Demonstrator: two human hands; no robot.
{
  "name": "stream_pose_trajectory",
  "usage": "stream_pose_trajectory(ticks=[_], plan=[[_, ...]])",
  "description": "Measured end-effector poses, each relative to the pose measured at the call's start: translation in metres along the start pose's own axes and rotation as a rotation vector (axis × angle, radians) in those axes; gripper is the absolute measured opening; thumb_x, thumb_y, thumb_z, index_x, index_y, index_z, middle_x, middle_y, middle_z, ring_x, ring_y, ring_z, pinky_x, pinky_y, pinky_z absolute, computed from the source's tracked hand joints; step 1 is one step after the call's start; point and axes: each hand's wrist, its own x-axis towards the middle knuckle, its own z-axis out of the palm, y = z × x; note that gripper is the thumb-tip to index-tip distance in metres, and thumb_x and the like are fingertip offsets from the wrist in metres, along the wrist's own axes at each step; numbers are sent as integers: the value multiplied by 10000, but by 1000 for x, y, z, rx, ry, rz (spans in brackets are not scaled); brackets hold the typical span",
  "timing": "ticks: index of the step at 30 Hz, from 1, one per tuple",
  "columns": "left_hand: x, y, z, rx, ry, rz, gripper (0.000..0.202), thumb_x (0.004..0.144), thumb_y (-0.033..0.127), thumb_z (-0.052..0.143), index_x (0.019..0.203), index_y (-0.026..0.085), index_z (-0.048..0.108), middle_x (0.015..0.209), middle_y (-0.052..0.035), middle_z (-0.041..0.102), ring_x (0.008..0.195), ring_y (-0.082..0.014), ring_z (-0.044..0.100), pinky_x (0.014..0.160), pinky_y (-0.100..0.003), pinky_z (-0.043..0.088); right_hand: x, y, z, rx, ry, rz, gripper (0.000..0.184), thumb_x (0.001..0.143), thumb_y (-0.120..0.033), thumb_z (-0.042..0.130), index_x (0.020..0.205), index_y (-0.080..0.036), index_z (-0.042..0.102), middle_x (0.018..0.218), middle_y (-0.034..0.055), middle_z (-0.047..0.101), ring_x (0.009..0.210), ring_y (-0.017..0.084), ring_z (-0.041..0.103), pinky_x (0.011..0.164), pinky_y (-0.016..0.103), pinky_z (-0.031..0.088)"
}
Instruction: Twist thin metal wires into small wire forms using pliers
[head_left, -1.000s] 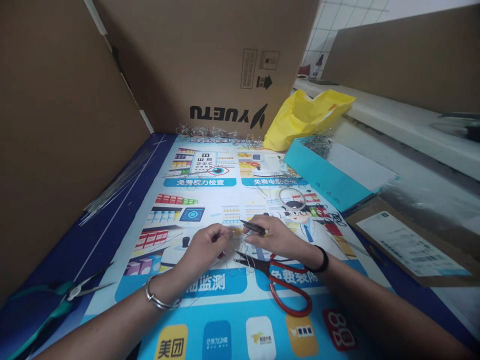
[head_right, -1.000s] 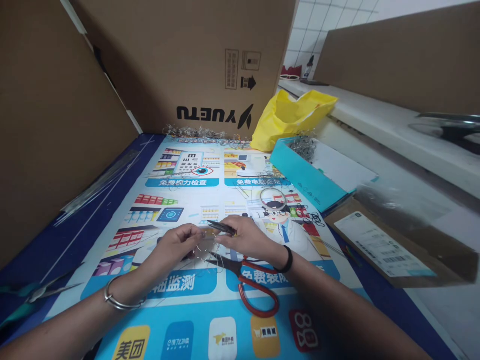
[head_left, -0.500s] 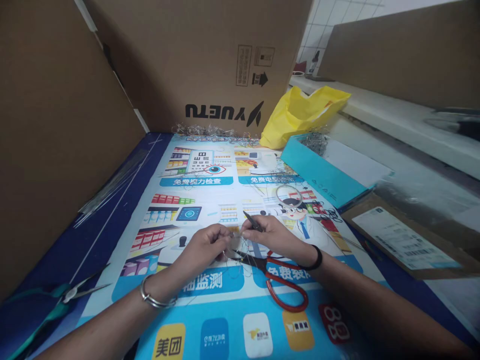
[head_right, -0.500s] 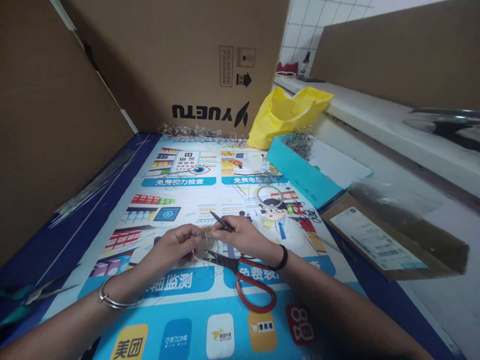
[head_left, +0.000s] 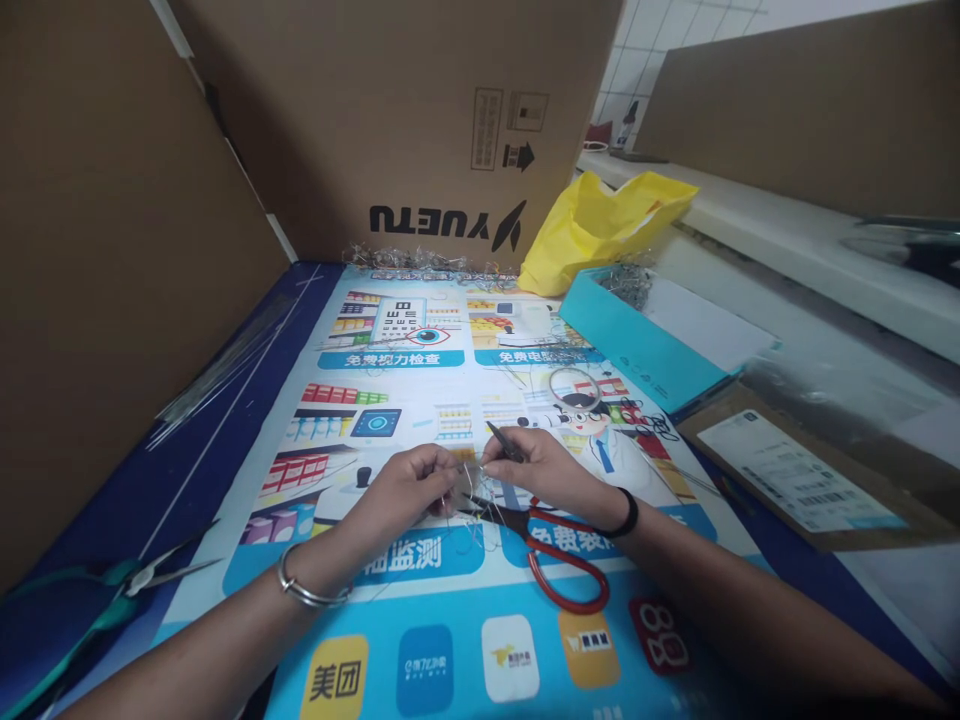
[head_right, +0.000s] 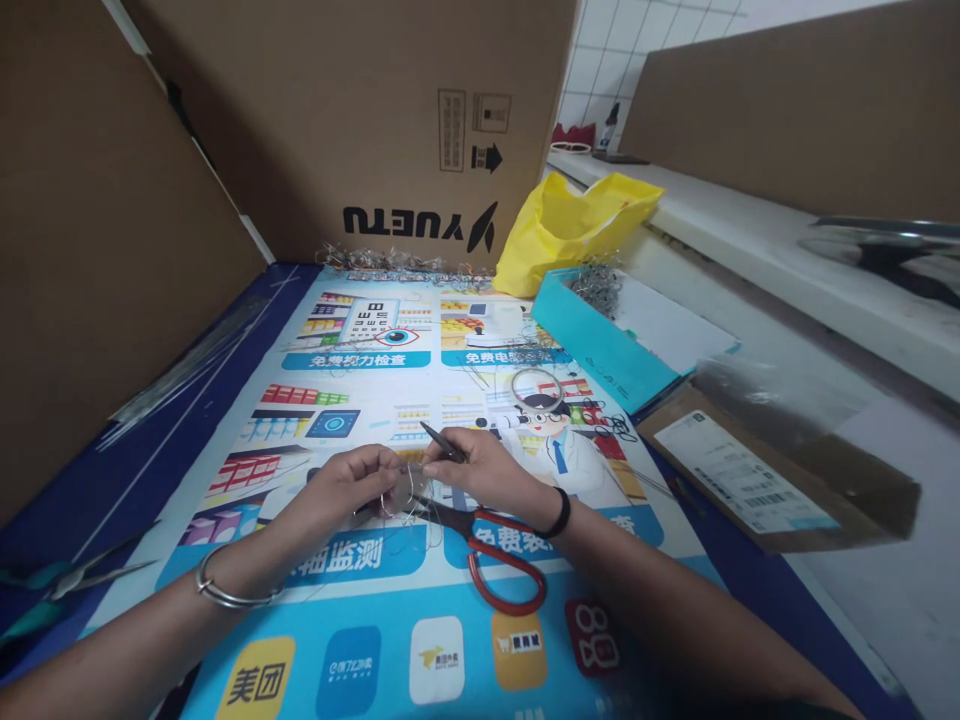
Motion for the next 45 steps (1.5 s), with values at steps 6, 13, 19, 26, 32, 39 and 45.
stream_pose_trajectory(ticks=[6, 13, 19, 26, 32, 39, 45], plan=[[-4, 5, 2, -32, -27, 24, 289, 715, 408, 633, 713, 166, 476, 562, 21, 557, 480, -90, 495, 497, -217, 382, -1, 0, 2, 70, -44, -3, 133, 750, -274, 622, 755, -141, 614, 684, -5, 585, 625, 107, 510, 600, 227, 395], [-4, 5, 2, 43, -50, 44, 254, 728, 381, 617, 714, 164, 484, 571, 28, 563, 467, -83, 490, 479, -214, 386, -1, -1, 4, 42, -21, -27, 141, 763, -293, 610, 794, -155, 611, 727, -1, 604, 666, 116, 528, 623, 227, 400], [-4, 6, 1, 126, -35, 35, 205, 741, 347, 601, 746, 167, 503, 555, 46, 559, 454, -80, 496, 468, -200, 376, -2, -3, 4, 34, -17, -16, 127, 762, -275, 605, 800, -154, 608, 735, 1, 594, 676, 117, 523, 638, 233, 405], [-6, 5, 0, 129, -37, 47, 236, 761, 342, 585, 908, 176, 503, 646, 22, 600, 538, -108, 552, 501, -212, 399, -3, -2, 3, 72, -30, -40, 178, 762, -319, 612, 807, -148, 619, 741, 9, 601, 691, 126, 529, 647, 244, 410], [-7, 8, 1, 183, -8, 81, 267, 783, 333, 543, 1001, 178, 543, 661, 9, 627, 547, -113, 553, 513, -216, 386, -5, -1, 4, 104, -7, -41, 186, 755, -324, 627, 823, -152, 622, 778, 15, 618, 715, 135, 547, 666, 258, 419], [-10, 8, 3, 126, -8, 89, 247, 794, 339, 530, 968, 166, 560, 748, -39, 671, 738, -176, 621, 716, -306, 458, -6, 3, 5, 122, -15, -46, 152, 768, -294, 615, 827, -155, 622, 761, 12, 606, 689, 123, 526, 636, 241, 403], [-10, 7, 4, 98, -2, 123, 231, 801, 349, 539, 928, 160, 581, 777, -31, 644, 737, -164, 604, 710, -282, 452, -5, 1, 4, 131, -26, -40, 167, 764, -308, 619, 820, -151, 603, 735, 1, 569, 649, 109, 490, 608, 232, 380]])
